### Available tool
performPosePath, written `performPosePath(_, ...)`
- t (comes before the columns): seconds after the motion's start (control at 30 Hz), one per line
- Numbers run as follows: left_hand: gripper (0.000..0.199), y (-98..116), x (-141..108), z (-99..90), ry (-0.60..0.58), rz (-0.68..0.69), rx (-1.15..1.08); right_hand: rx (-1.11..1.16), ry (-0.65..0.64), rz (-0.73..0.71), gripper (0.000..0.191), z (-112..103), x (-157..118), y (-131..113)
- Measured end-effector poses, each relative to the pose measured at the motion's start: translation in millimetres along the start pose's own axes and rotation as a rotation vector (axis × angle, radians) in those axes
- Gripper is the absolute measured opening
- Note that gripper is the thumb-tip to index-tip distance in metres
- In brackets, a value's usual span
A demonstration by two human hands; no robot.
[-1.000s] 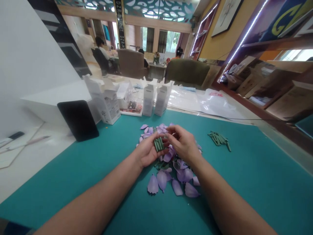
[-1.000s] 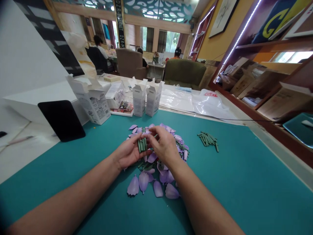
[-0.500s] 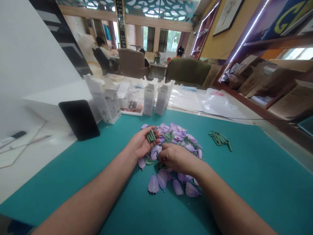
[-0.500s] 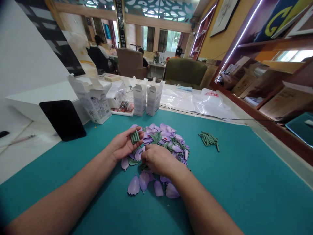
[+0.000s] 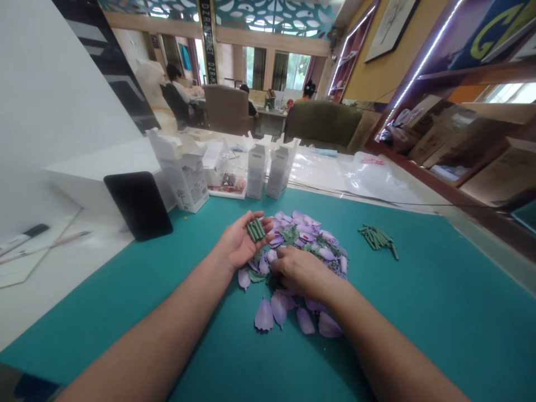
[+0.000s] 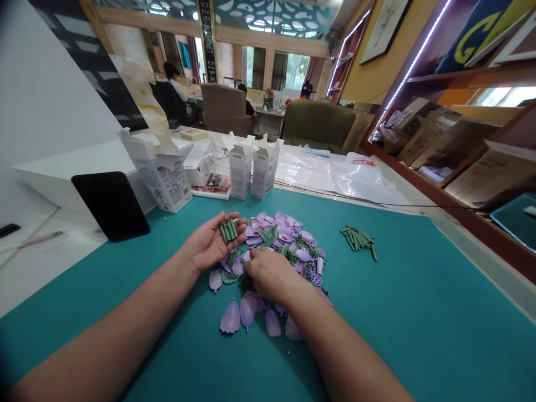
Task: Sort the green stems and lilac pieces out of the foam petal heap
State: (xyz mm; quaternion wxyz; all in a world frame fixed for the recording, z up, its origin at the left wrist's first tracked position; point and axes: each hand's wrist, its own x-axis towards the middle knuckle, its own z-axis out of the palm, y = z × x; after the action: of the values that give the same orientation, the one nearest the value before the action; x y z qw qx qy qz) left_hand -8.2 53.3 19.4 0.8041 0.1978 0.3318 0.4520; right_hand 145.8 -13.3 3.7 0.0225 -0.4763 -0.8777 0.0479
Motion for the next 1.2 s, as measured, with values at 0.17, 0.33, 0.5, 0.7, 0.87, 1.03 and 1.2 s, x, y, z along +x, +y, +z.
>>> performPosePath(0.17, 0.030, 0.8, -0.6, 0.5, -0.008, -0.002, 0.001, 0.215, 0.069, 0.031, 0.015, -12.9, -0.1, 6.1)
performPosePath(0.33, 0.035, -10.9, -1.6, 2.9, -0.029, -0.053, 0.002, 0.548, 0.336, 0.214, 0.007, -21.7, 1.1, 16.7)
performPosePath(0.5, 0.036, -32.0, -5.6, 9.9, -0.053, -0.119, -0.003, 0.557, 0.497, 0.317, 0.006, -17.4, 5.2, 12.3)
performPosePath(0.7, 0.041, -37.3, -8.7, 14.8, -0.085, -0.137, -0.033, 0.332, 0.431, 0.330, 0.006, -11.9, 6.2, 3.6)
performPosePath(0.87, 0.042, -39.0, -8.9, 15.2, -0.092, -0.162, -0.060, 0.202, 0.386, 0.328, 0.017, -5.2, 7.2, -4.6)
performPosePath(1.03, 0.042, -43.6, -11.2, 16.3, -0.089, -0.162, -0.092, 0.160, 0.386, 0.361, 0.014, 0.3, 10.4, -12.5)
performPosePath(1.2, 0.043, -44.8, -14.4, 20.7, -0.101, -0.153, -0.092, 0.198, 0.446, 0.360, 0.013, 6.8, 12.9, -11.5)
